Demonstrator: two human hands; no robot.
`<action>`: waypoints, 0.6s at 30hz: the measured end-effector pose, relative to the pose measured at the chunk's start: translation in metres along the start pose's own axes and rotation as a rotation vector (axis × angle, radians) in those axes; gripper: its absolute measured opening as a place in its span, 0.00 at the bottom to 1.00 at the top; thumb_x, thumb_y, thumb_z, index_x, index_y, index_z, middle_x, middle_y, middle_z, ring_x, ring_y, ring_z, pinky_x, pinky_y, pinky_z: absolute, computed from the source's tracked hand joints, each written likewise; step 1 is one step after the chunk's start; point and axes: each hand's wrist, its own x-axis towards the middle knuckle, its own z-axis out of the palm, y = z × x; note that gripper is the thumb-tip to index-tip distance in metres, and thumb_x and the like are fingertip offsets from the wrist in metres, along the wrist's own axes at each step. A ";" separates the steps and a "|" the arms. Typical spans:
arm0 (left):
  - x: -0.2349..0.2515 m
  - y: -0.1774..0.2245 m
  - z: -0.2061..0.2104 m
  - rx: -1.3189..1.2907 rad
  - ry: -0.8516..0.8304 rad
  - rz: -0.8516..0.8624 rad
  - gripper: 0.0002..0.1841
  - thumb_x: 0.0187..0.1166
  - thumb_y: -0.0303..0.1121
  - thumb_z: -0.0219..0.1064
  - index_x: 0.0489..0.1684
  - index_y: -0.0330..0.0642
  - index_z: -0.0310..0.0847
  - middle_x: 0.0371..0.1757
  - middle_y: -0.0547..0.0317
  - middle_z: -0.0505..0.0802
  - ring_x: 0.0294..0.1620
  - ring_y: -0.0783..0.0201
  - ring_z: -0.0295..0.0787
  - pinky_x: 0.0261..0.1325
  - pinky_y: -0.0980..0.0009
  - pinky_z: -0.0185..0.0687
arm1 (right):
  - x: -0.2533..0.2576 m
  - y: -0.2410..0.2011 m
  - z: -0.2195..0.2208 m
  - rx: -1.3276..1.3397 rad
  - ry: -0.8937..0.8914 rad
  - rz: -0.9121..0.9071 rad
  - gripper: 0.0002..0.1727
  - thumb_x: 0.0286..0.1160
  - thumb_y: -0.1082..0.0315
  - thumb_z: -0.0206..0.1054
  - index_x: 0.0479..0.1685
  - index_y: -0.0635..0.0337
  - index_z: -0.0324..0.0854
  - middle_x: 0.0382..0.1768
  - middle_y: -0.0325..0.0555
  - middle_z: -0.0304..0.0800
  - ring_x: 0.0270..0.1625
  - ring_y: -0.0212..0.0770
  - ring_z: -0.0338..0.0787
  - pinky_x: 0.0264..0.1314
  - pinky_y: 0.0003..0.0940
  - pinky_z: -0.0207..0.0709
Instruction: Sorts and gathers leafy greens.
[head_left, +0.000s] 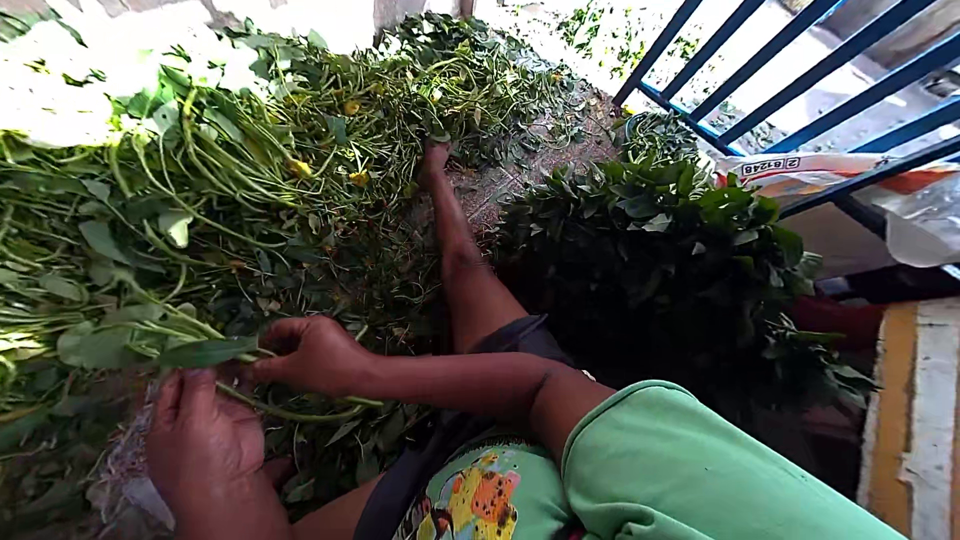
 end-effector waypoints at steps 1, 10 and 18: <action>0.000 -0.002 -0.001 -0.024 0.022 -0.005 0.09 0.92 0.25 0.47 0.59 0.38 0.71 0.43 0.69 0.89 0.44 0.75 0.90 0.53 0.75 0.88 | -0.002 0.006 0.006 -0.015 -0.027 0.003 0.13 0.75 0.75 0.73 0.52 0.76 0.83 0.40 0.56 0.89 0.40 0.39 0.85 0.48 0.37 0.80; 0.004 0.000 0.019 -0.245 0.204 -0.120 0.06 0.92 0.34 0.57 0.55 0.46 0.74 0.42 0.66 0.88 0.44 0.70 0.91 0.52 0.69 0.90 | -0.007 0.008 -0.006 -0.032 0.192 0.010 0.13 0.85 0.69 0.64 0.58 0.71 0.78 0.43 0.53 0.87 0.40 0.37 0.85 0.48 0.36 0.81; 0.005 0.000 0.004 -0.251 0.141 -0.216 0.11 0.89 0.28 0.59 0.61 0.33 0.80 0.49 0.54 0.92 0.51 0.64 0.91 0.57 0.66 0.88 | 0.006 0.038 0.002 0.104 0.286 -0.056 0.09 0.78 0.67 0.72 0.47 0.57 0.78 0.38 0.36 0.88 0.40 0.29 0.88 0.49 0.30 0.86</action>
